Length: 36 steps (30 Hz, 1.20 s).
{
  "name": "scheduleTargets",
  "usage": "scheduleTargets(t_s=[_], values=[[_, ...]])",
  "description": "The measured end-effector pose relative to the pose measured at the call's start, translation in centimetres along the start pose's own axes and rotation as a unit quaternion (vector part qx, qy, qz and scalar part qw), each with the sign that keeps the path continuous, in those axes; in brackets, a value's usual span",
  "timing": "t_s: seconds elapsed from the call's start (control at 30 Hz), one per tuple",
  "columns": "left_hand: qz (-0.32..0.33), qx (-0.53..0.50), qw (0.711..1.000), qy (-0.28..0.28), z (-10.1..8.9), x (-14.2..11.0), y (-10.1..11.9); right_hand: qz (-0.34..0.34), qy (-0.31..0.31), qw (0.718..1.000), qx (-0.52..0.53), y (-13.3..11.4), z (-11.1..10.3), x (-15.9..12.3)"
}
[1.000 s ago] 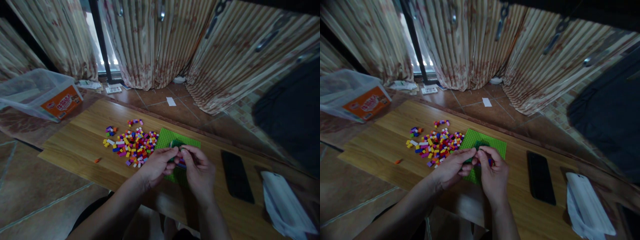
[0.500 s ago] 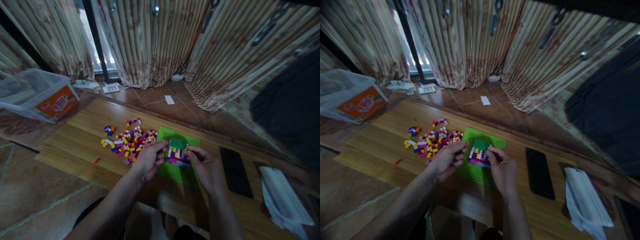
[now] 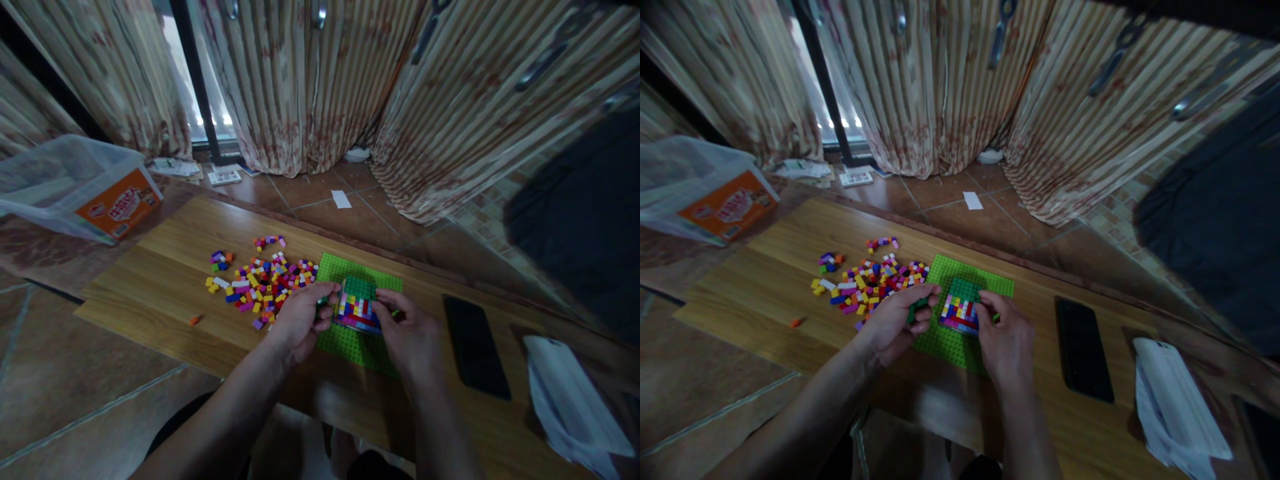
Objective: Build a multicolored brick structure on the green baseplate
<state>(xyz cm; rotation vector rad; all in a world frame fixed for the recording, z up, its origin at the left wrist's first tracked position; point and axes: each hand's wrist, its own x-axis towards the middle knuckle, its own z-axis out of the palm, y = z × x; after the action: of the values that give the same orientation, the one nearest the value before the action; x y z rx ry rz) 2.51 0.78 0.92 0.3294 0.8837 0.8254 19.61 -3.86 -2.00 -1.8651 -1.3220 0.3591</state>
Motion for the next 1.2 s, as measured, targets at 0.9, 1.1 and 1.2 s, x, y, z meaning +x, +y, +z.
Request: scheduleTargets(t_s=[0.9, 1.1, 1.2], values=[[-0.001, -0.009, 1.0, -0.013, -0.31, -0.09, -0.1, 0.068, 0.002, 0.992, 0.11, 0.07, 0.27, 0.59], [-0.028, -0.033, 0.999, -0.007, 0.11, -0.21, 0.22, 0.104, -0.004, 0.98, 0.172, 0.6, 0.6, 0.87], [-0.018, -0.018, 1.0, -0.009, 0.27, -0.28, 0.18, 0.111, 0.001, 0.978, 0.179, 0.38, 0.63, 0.98]])
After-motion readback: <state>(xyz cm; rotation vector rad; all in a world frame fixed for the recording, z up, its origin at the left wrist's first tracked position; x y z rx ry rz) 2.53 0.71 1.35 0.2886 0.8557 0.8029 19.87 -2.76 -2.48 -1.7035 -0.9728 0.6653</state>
